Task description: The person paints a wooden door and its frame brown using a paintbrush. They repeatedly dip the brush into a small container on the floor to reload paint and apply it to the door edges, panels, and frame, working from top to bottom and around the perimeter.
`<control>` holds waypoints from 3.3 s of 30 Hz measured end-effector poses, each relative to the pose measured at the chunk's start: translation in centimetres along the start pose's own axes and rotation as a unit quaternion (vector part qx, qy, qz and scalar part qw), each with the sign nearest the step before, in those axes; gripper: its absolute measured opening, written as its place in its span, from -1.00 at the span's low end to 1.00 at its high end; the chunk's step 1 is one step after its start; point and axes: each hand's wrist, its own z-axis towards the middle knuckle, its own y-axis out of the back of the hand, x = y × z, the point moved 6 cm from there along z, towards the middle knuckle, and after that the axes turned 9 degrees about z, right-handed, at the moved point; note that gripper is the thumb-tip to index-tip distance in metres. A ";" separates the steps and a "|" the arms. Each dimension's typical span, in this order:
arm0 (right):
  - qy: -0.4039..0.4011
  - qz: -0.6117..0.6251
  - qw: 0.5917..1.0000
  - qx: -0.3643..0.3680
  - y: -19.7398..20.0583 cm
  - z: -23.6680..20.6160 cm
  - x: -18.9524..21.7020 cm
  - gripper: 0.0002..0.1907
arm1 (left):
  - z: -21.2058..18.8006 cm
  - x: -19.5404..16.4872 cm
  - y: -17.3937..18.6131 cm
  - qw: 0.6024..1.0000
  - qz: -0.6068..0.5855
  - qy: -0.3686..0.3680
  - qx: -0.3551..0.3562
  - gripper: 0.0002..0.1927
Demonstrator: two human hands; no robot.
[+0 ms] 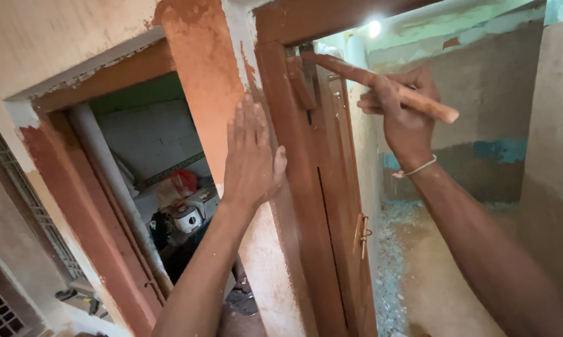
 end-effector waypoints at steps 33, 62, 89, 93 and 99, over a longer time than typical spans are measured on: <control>-0.046 -0.174 0.979 -0.098 -0.5 -2.6 -5.6 -0.65 | 0.0 1.2 0.7 1.000 0.009 0.013 -0.014 -0.12; 0.177 -0.421 0.801 0.387 -7.9 -8.3 5.6 -0.76 | -2.9 0.1 0.6 1.000 -0.017 0.019 0.000 -0.14; 0.218 -0.365 0.846 0.322 -5.3 -18.9 2.8 -0.62 | -15.6 -3.5 -1.9 0.992 -0.084 0.068 0.070 -0.17; 0.024 -0.376 0.873 0.310 -3.2 -29.6 0.9 -0.54 | -17.7 -5.0 -2.7 0.984 -0.111 0.092 0.103 -0.15; -0.393 -0.318 0.826 0.250 -0.1 -41.1 0.5 -0.85 | -21.5 -6.2 -3.1 0.983 -0.126 0.089 0.100 -0.18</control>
